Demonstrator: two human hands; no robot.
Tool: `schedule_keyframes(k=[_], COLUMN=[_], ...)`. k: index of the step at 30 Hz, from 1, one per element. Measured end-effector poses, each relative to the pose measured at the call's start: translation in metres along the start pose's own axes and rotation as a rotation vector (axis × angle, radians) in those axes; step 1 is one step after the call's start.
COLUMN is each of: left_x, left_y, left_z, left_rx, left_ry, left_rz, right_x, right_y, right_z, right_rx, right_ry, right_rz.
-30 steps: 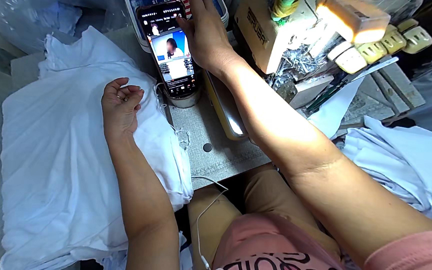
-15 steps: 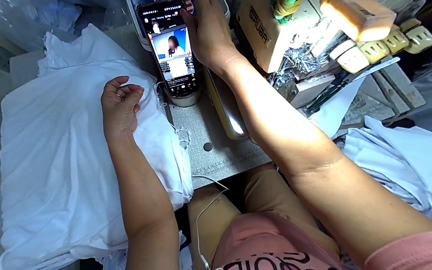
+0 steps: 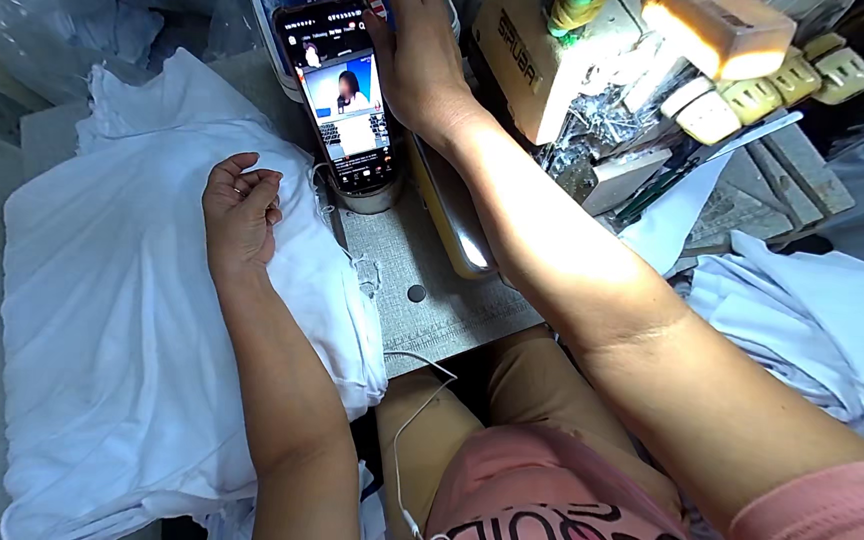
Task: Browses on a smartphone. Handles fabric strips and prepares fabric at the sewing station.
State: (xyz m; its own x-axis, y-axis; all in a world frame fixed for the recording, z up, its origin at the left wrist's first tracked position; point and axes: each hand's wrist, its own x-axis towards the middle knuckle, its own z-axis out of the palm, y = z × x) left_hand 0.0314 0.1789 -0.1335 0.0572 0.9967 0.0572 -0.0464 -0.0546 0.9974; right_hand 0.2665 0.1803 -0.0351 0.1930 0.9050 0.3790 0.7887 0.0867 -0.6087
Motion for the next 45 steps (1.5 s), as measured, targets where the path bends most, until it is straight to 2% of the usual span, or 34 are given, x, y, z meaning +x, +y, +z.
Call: schedule_keyframes(k=[45], left_x=[0.0018], left_y=[-0.0009], left_z=[-0.002], left_rx=[0.036], left_ry=[-0.049], left_rz=[-0.017], right_x=[-0.0005], right_y=[-0.0008], right_z=[0.0001], right_rx=[0.017], right_ry=[0.02], right_rz=[-0.03])
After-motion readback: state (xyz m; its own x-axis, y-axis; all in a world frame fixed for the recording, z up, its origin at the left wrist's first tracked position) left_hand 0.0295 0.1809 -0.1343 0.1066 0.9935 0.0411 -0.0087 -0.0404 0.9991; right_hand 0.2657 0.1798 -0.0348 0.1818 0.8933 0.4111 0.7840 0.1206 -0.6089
